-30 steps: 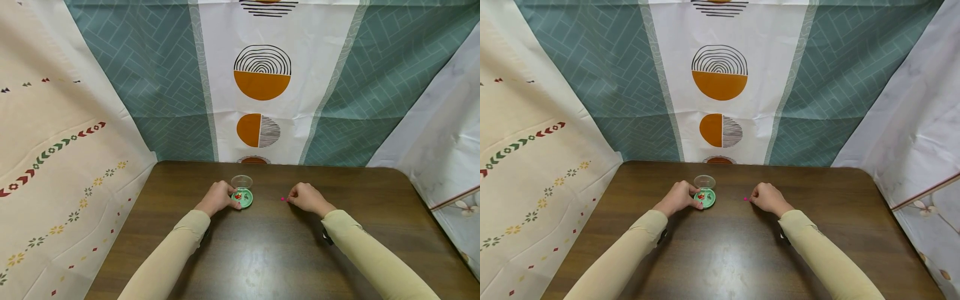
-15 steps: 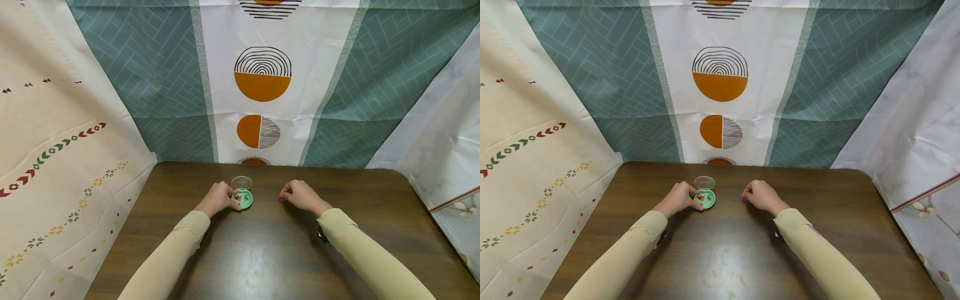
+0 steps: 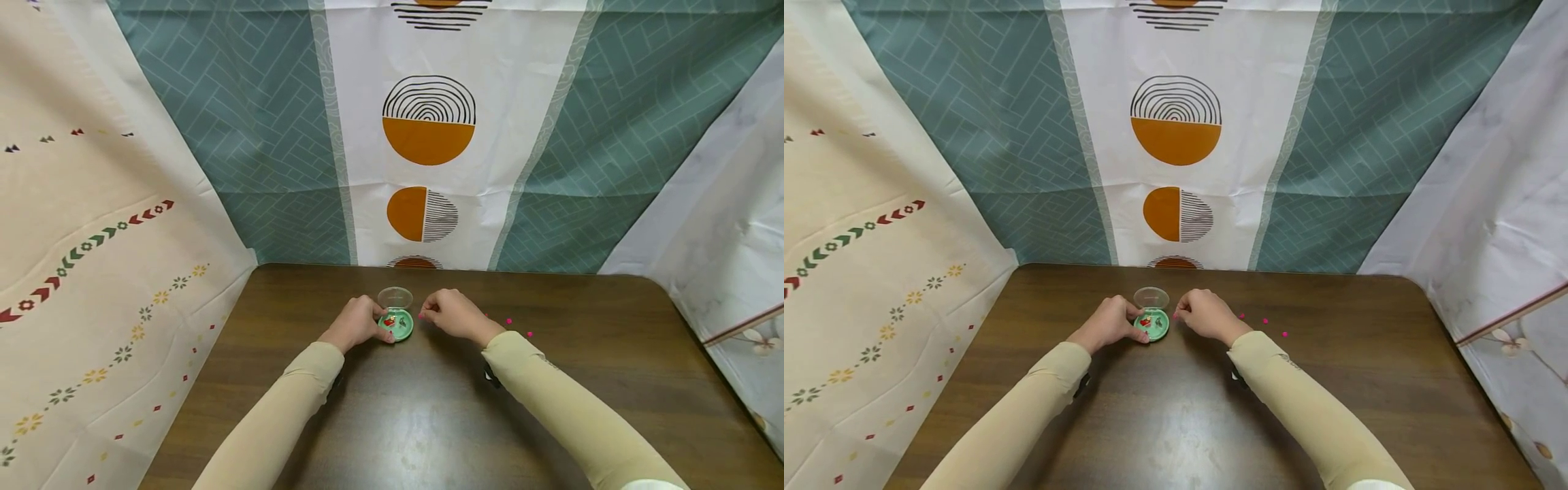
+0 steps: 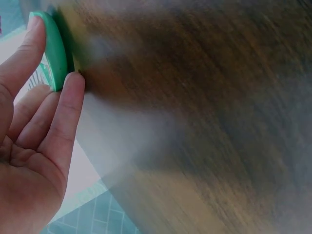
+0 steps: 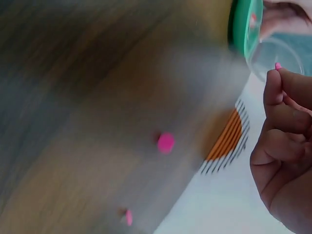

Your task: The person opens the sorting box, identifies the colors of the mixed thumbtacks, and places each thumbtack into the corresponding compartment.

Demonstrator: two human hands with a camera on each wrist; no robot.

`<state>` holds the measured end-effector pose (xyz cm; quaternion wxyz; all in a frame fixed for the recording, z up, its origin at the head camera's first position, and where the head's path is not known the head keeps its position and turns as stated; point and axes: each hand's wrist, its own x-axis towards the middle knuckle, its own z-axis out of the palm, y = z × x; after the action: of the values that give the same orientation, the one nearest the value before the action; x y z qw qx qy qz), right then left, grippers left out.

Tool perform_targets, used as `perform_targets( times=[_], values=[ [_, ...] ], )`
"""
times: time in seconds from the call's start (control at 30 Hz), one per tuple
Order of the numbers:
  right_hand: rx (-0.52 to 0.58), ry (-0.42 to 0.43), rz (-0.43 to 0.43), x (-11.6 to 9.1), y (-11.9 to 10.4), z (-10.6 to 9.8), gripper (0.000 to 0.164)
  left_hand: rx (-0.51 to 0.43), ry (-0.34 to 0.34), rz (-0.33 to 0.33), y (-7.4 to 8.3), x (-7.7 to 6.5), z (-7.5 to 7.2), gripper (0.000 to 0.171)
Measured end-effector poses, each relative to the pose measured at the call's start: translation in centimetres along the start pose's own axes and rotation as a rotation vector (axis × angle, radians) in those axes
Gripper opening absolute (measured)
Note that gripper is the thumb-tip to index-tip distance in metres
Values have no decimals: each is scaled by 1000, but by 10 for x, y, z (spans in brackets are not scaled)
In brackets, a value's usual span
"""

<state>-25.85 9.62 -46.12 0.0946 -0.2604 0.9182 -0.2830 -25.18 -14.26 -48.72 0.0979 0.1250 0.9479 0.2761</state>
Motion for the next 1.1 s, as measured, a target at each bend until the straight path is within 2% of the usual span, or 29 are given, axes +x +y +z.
perform_targets(
  times=[0.2,0.43,0.53,0.83,1.1],
  values=[
    [-22,-19,-49,12,-15,20,9,29,-31,-7,2,1,0,64],
    [-30,-30,-47,18,-22,33,8,7,-38,-12,2,2,-1,63],
    [-30,-43,-45,20,-23,37,8,-1,-37,-17,2,2,-2,63],
    [-86,-62,-59,23,-29,41,9,19,-15,20,1,3,-2,61],
    [-142,-83,-51,23,-32,45,9,4,-23,4,0,3,0,62]
  ],
)
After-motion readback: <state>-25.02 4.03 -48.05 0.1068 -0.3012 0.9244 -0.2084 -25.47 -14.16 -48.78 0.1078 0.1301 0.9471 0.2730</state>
